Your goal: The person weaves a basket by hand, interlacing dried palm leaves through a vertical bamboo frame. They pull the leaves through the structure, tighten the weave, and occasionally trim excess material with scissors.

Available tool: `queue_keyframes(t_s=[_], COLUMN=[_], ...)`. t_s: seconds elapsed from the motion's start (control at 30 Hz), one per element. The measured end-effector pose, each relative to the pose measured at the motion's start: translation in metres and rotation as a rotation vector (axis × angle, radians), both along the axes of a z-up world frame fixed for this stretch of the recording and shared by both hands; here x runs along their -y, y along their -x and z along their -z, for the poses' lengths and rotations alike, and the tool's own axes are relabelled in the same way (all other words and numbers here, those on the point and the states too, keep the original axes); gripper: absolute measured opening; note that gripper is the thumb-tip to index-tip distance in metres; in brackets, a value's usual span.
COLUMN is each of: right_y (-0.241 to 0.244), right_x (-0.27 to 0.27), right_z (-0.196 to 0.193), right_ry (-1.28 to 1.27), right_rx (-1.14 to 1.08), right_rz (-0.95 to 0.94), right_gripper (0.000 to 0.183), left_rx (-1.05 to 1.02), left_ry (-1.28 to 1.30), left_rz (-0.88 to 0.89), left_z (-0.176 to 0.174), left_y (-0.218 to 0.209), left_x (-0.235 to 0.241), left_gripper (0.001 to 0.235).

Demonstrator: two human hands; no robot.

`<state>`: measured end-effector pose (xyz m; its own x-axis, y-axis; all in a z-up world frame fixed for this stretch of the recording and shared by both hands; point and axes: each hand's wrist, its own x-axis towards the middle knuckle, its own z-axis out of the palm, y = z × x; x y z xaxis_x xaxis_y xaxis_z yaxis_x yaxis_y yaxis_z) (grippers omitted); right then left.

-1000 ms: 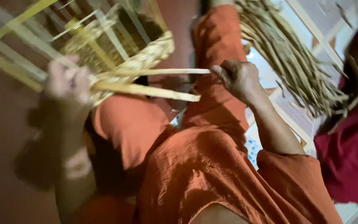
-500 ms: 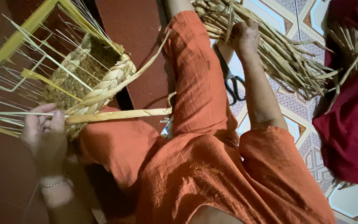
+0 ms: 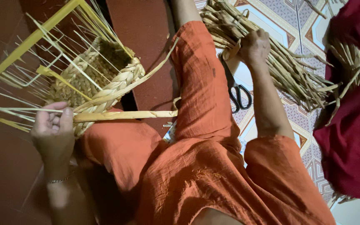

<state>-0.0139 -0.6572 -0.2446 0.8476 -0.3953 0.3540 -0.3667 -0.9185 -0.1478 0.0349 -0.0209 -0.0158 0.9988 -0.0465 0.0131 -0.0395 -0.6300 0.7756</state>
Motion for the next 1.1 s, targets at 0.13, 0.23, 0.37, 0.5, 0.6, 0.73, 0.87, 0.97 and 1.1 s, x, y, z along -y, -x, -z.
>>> queue_keyframes(t_s=[0.13,0.23,0.37,0.5,0.6,0.73,0.87,0.97,1.1], right_y=[0.027,0.043,0.041,0.027,0.021,0.014,-0.007,-0.04,-0.063], right_x=[0.009,0.005,-0.009,-0.029,-0.067,-0.14,-0.233,-0.299,-0.366], right_z=[-0.015,-0.041,-0.082,-0.128,-0.171,-0.236,-0.265,-0.26,-0.237], right_ry=[-0.367,-1.014,-0.687,-0.099,-0.11,-0.488,-0.597,-0.463,-0.569], right_rx=[-0.001,-0.034,-0.377,-0.507,-0.243,-0.072,0.011,0.037,0.086], right_rz=[-0.14,-0.131,0.016,-0.045,-0.335,-0.632,-0.85,-1.13,-1.178], right_gripper=[0.011,0.026,0.035,0.032,0.02,0.018,0.012,0.018,0.026], left_rx=[0.018,0.063,0.074,0.089,0.352,0.393,0.551,0.627,0.68], left_ry=[0.093,0.023,0.107,0.137,0.104,-0.123,-0.168,-0.188,-0.244], left_rz=[0.033,0.068,0.093,0.05,0.132,0.147,0.124,0.174,0.19], left_z=[0.001,-0.002,-0.006,-0.009,-0.005,-0.005,0.009,0.02,0.019], left_y=[0.001,0.0,0.002,0.006,0.011,0.023,0.017,0.014,0.028], left_x=[-0.001,-0.001,0.003,0.008,0.013,0.011,0.02,0.024,0.025], left_gripper=[0.013,0.013,0.013,0.017,0.014,0.016,0.012,0.012,0.011])
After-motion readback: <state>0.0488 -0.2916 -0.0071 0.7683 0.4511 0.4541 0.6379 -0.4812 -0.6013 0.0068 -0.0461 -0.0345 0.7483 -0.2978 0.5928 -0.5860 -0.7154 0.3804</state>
